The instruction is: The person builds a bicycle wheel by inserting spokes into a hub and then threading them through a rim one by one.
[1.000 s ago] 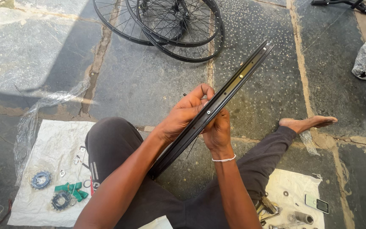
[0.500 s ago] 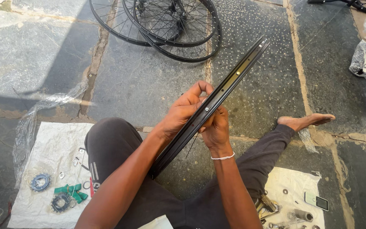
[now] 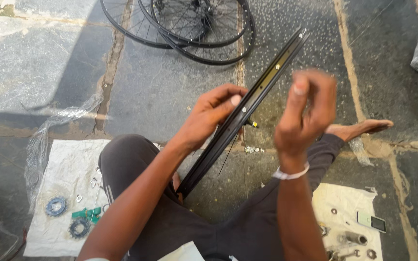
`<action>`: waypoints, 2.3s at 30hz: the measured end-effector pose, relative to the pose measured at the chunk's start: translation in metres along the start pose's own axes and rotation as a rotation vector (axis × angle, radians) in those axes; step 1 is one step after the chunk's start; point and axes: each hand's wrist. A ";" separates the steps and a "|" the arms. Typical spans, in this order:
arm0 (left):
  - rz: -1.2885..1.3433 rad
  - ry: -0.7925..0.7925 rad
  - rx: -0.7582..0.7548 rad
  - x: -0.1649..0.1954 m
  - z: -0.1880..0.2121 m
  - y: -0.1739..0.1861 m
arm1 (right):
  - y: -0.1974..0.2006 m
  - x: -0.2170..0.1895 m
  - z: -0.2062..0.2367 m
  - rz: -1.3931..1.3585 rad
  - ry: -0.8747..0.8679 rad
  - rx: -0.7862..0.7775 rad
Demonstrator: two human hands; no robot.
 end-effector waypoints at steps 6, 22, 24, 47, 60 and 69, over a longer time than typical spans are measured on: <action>-0.904 0.293 0.036 -0.072 -0.030 0.052 | -0.037 0.027 -0.077 0.267 0.281 -0.537; -1.095 0.495 -0.180 -0.038 0.000 0.068 | -0.037 0.043 -0.067 0.187 0.212 -0.498; -0.547 0.564 -0.081 0.005 -0.017 0.077 | -0.033 0.039 -0.067 0.173 0.245 -0.482; -0.628 0.153 0.078 0.018 0.039 -0.034 | -0.062 0.142 0.173 -0.377 -1.261 -0.304; -0.592 -0.092 0.038 0.002 0.048 -0.038 | -0.075 0.136 0.151 0.518 -0.456 -0.245; -0.589 -0.083 0.112 0.002 0.054 -0.035 | -0.083 0.208 0.099 0.918 0.096 -0.573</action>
Point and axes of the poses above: each hand's wrist, its own z-axis away from the middle knuckle, its own y-axis out of the back of the hand, x = y × z, and after that the axes turned 15 degrees about -y, right-handed
